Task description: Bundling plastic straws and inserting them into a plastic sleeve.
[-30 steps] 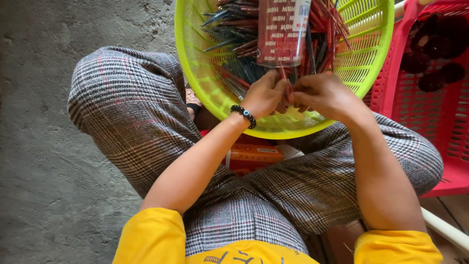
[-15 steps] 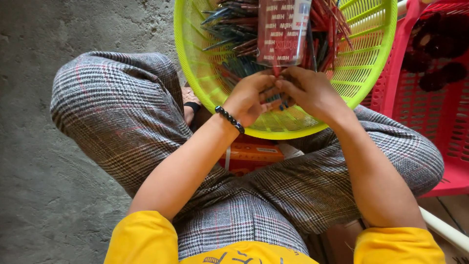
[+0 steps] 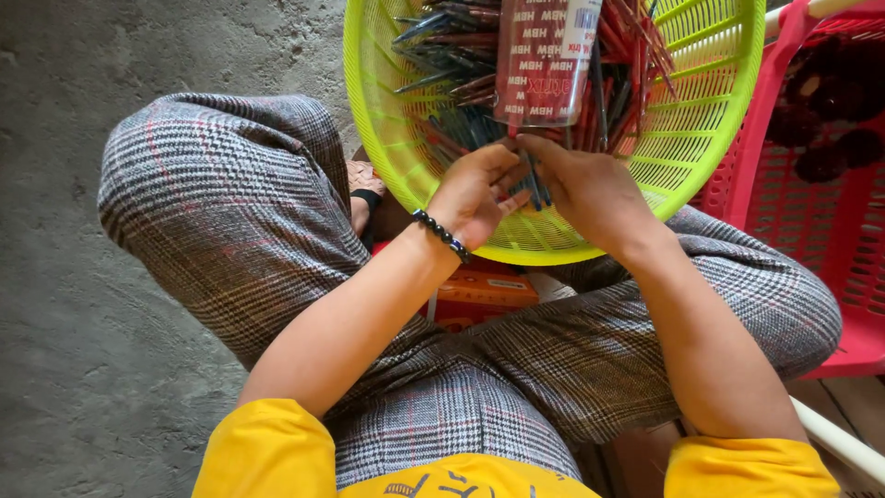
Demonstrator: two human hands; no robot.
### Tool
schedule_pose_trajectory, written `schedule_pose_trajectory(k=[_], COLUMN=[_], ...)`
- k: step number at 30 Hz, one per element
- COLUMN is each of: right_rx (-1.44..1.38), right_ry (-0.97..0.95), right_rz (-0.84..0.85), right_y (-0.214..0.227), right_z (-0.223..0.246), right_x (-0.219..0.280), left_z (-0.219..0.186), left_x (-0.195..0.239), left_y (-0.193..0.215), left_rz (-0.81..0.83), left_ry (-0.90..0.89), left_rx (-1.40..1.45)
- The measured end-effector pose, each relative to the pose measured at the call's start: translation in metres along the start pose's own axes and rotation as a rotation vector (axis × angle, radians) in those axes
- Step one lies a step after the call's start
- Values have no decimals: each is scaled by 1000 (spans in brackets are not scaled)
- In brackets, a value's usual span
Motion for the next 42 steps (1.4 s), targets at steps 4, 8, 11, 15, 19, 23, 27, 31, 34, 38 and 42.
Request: schedule_pose_trajectory(k=[4,8,11,15,19,23,27,31,34,38,42], right_rx=[104,121,235,298,355,198,159,93,3,3,176], right_ry=[-3,-7,-61,-90,-148,-76,-137,-169,-290,-265,-132], right_rz=[17,26,114,175,218,171,-7,-128,-43,-16,-105], right_y=[-6,-9,-19,-28,-23,-9,27,35,13,0,-6], right_z=[-2,-3,-8,-13,-14,-49,-94,-110,-111,-106,-109], right_x=[0,-1,-2,-3,-2,1,-1,-14,-31,-45,-54], left_z=[-19,-19,-19,-20,-16,8,23,48,64,68,75], left_x=[14,13,14,16,14,-5,-11,-29,-48,-52,-58], left_y=[-13,-19,-22,-24,-19,2,-11,-25,-32,-43,-35], left_rz=[-55,-10,-22,-43,-52,-67,-23,49,97,91,58], left_ry=[-79,-76,-84,-85,-101,-92,-24,49,62,79,90], left_rx=[-110,-35,-31,-102,-136,-129,-265,-414,-478,-462,-426])
Point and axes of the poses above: each hand's wrist, its own x-axis away from the middle knuckle, its own y-axis out of the back of the hand, z = x × y, the point moved 9 cm from there along -x, towards the middle knuckle, and after that the axes turned 12 degrees about -y, right-handed, at the moved point
